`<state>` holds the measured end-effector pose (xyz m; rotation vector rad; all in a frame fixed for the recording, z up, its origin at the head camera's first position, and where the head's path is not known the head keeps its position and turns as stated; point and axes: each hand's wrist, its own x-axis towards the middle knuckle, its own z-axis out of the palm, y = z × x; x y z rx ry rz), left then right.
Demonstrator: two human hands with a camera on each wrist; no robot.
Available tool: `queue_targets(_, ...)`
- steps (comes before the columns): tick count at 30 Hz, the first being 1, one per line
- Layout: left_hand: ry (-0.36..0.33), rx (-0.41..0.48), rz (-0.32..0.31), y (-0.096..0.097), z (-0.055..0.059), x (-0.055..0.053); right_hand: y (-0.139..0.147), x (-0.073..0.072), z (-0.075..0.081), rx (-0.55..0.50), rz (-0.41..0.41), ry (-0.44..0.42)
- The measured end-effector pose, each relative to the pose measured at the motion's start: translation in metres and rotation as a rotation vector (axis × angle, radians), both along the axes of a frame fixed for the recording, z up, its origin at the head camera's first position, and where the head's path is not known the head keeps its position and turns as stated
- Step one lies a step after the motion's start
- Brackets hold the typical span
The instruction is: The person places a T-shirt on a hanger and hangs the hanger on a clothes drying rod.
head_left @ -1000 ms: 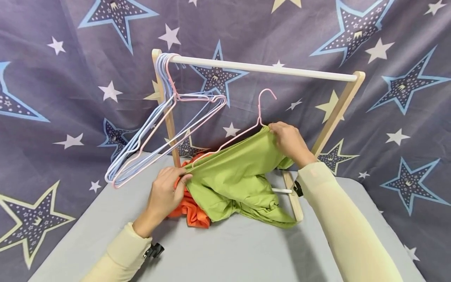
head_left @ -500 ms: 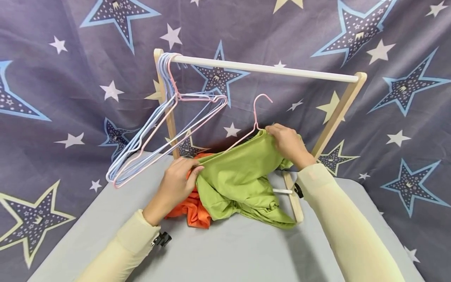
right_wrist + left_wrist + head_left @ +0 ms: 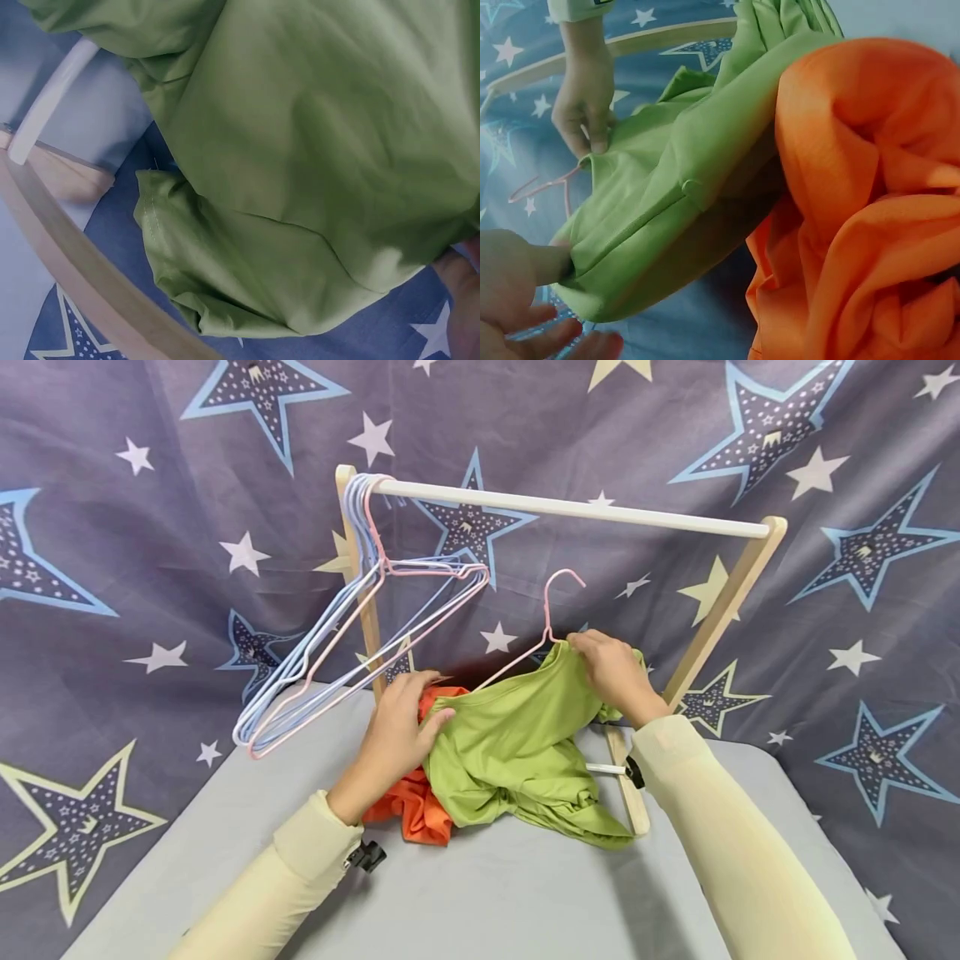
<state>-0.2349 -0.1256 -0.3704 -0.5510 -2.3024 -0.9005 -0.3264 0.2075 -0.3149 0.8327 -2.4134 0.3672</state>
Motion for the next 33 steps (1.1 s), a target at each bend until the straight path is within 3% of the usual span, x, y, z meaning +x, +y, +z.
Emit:
queue_targets(4, -0.053, 0.062, 0.089, 0.0, -0.002, 0.012, 0.002, 0.0, -0.001, -0.014, -0.031, 0.014)
queue_targets(8, -0.059, 0.024, 0.073, 0.001, -0.007, 0.015, 0.002, -0.001, -0.001, -0.046, -0.037, 0.04)
queue_targets(12, -0.029, -0.029, 0.054, 0.004, -0.007, 0.01, 0.002, -0.002, 0.0, -0.075, -0.025, 0.06)
queue_targets(16, -0.033, -0.055, 0.015, 0.008, 0.004, 0.006, 0.003, -0.001, 0.002, -0.096, -0.013, 0.063)
queue_targets(18, -0.069, -0.072, -0.009, 0.01, 0.01, 0.002, 0.003, 0.0, 0.003, -0.104, -0.009, 0.055)
queue_targets(25, -0.317, -0.059, -0.041, 0.023, 0.018, -0.012, -0.003, 0.001, 0.0, -0.09, 0.013, 0.032)
queue_targets(28, -0.344, -0.026, -0.061, 0.03, 0.018, -0.018, -0.007, 0.002, -0.001, -0.068, 0.025, 0.057)
queue_targets(33, -0.332, -0.002, -0.057, 0.039, 0.02, -0.022, -0.014, 0.003, 0.0, -0.031, 0.025, 0.075)
